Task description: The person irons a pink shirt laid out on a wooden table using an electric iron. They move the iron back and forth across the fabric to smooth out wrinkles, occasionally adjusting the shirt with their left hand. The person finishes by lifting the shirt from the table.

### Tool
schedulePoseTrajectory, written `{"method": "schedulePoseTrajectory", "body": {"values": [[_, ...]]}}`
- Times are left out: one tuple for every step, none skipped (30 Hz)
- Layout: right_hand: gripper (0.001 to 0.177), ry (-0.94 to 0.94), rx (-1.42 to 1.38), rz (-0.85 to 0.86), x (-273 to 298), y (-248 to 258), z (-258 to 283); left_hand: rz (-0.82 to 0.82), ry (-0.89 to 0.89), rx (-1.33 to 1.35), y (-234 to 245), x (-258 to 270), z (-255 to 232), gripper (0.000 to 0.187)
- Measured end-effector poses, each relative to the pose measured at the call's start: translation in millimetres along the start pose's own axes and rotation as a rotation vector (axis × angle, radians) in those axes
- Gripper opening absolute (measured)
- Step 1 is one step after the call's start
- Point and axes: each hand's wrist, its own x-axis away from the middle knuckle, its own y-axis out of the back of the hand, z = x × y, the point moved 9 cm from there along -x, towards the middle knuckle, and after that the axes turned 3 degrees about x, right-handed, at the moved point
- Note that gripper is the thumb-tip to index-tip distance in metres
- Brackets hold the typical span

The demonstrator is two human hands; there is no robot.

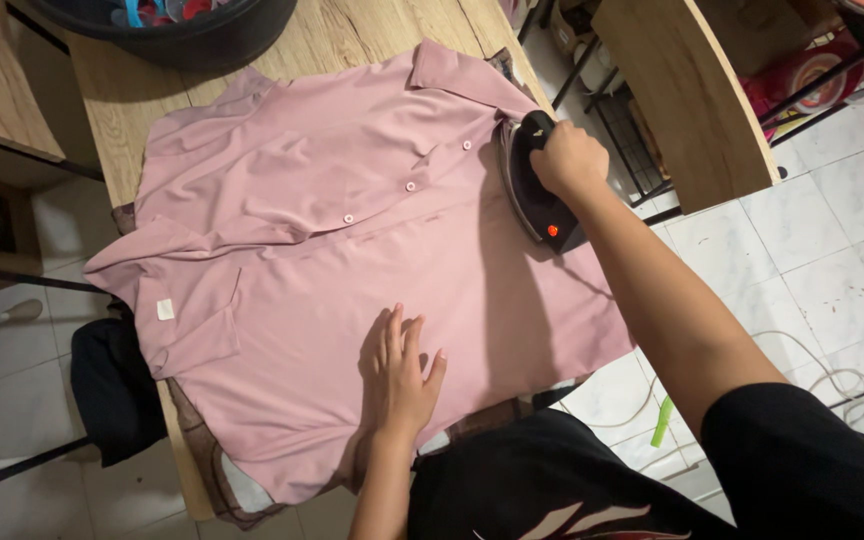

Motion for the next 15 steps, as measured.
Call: {"method": "schedulePoseTrajectory", "body": {"values": [[0.047, -0.003, -0.008, -0.002, 2, 0, -2, -0.002, -0.003, 0.003, 1, 1, 0, 0.059], [0.047, -0.007, -0.015, -0.003, 8, 0, -7, -0.004, -0.005, 0.006, 1, 1, 0, 0.059], [0.047, -0.010, -0.023, -0.004, 16, 1, -12, -0.006, -0.007, 0.009, 2, 1, -1, 0.059], [0.048, -0.005, -0.013, 0.008, 26, 0, -18, 0.001, 0.000, 0.012, 1, 1, 0, 0.059], [0.048, 0.001, -0.003, 0.020, 39, 1, -26, 0.008, 0.008, 0.016, 0, 1, 0, 0.059], [0.049, 0.005, 0.008, 0.031, 53, 3, -35, 0.016, 0.014, 0.022, -1, 0, 0, 0.059], [0.047, -0.014, 0.004, 0.043, 67, 5, -45, 0.029, 0.017, 0.037, -3, -3, 0, 0.059], [0.045, -0.033, 0.000, 0.054, 83, 6, -54, 0.044, 0.018, 0.052, -5, -5, 0, 0.059], [0.047, -0.047, 0.013, 0.070, 100, 7, -63, 0.059, 0.020, 0.066, -7, -7, 0, 0.060], [0.049, -0.060, 0.028, 0.087, 113, 8, -70, 0.055, 0.002, 0.073, -9, -10, -2, 0.060], [0.048, -0.076, 0.036, 0.100, 120, 10, -74, 0.051, -0.015, 0.080, -11, -13, -3, 0.060], [0.047, -0.091, 0.043, 0.114, 125, 9, -76, 0.046, -0.032, 0.085, -11, -16, -4, 0.060], [0.045, -0.106, 0.050, 0.128, 128, 8, -78, 0.052, -0.038, 0.047, -13, -17, -5, 0.060], [0.045, -0.097, 0.041, 0.121, 125, 8, -76, 0.056, -0.042, 0.006, -15, -18, -7, 0.060], [0.044, -0.087, 0.033, 0.114, 118, 8, -73, 0.060, -0.047, -0.034, -16, -18, -8, 0.061]]}}
